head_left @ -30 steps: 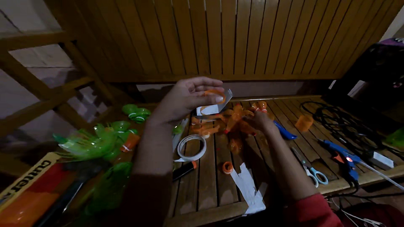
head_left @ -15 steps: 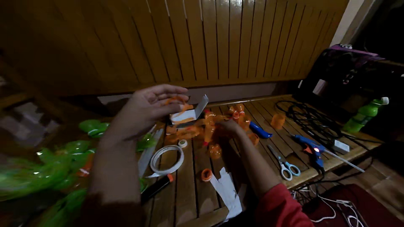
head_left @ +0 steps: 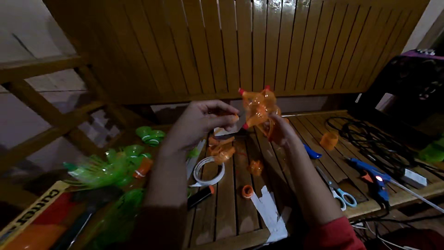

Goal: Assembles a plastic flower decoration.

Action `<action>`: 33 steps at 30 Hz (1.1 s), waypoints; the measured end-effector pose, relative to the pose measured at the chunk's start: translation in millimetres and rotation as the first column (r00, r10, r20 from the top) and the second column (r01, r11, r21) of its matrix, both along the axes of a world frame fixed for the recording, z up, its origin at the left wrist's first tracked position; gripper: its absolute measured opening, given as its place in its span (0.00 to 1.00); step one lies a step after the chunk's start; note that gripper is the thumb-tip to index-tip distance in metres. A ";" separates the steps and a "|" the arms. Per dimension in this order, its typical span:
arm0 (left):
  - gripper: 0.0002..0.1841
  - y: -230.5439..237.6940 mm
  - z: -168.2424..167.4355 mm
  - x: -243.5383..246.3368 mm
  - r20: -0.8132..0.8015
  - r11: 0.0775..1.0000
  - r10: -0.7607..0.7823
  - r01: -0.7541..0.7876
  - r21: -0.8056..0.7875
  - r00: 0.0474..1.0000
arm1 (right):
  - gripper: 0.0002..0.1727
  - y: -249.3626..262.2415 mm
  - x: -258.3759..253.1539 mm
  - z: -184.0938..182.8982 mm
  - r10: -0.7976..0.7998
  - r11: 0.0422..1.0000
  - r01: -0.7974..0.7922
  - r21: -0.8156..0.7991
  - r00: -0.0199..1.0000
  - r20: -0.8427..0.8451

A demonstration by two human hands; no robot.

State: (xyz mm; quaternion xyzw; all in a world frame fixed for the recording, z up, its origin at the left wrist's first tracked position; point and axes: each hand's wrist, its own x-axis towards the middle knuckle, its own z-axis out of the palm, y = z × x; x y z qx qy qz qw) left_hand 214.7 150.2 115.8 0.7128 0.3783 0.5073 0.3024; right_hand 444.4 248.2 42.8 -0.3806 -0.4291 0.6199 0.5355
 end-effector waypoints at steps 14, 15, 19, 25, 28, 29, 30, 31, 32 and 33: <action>0.12 -9.1 3.7 9.9 -0.170 0.983 0.015 -0.046 -0.179 0.985 | 0.20 -86.7 15.1 83.2 -0.283 0.830 0.160 0.534 0.946 0.156; 0.13 -9.3 3.5 10.9 -0.164 0.982 0.001 -0.033 -0.188 0.986 | 0.20 -89.6 13.9 83.9 -0.297 0.816 0.161 0.554 0.941 0.164; 0.14 -8.5 1.4 11.8 -0.149 0.983 -0.052 0.025 -0.179 0.987 | 0.21 -93.5 8.6 83.3 -0.332 0.768 0.144 0.624 0.923 0.196; 0.17 -1.3 -5.1 6.6 -0.055 0.963 -0.216 0.203 -0.177 0.975 | 0.24 -93.8 7.4 83.9 -0.354 0.738 0.140 0.660 0.913 0.203; 0.20 7.4 -7.7 1.6 0.029 0.914 -0.349 0.347 -0.211 0.937 | 0.23 -93.9 8.6 84.1 -0.369 0.728 0.152 0.669 0.908 0.196; 0.22 10.4 -8.9 -0.6 0.044 0.899 -0.381 0.381 -0.217 0.923 | 0.23 -93.7 8.9 84.0 -0.373 0.726 0.157 0.670 0.908 0.192; 0.24 12.4 -9.8 -2.5 0.056 0.885 -0.408 0.410 -0.219 0.911 | 0.23 -93.8 9.3 84.0 -0.373 0.723 0.156 0.673 0.908 0.190; 0.28 13.7 -10.6 -4.4 0.066 0.874 -0.431 0.434 -0.220 0.900 | 0.23 -94.2 9.6 84.1 -0.373 0.720 0.155 0.676 0.908 0.189; 0.30 14.2 -11.3 -6.1 0.056 0.869 -0.448 0.449 -0.209 0.892 | 0.23 -94.8 9.7 84.5 -0.374 0.718 0.154 0.679 0.908 0.190; 0.32 14.5 -12.4 -7.5 0.051 0.864 -0.466 0.467 -0.189 0.883 | 0.22 -95.5 9.9 85.0 -0.381 0.715 0.155 0.682 0.904 0.195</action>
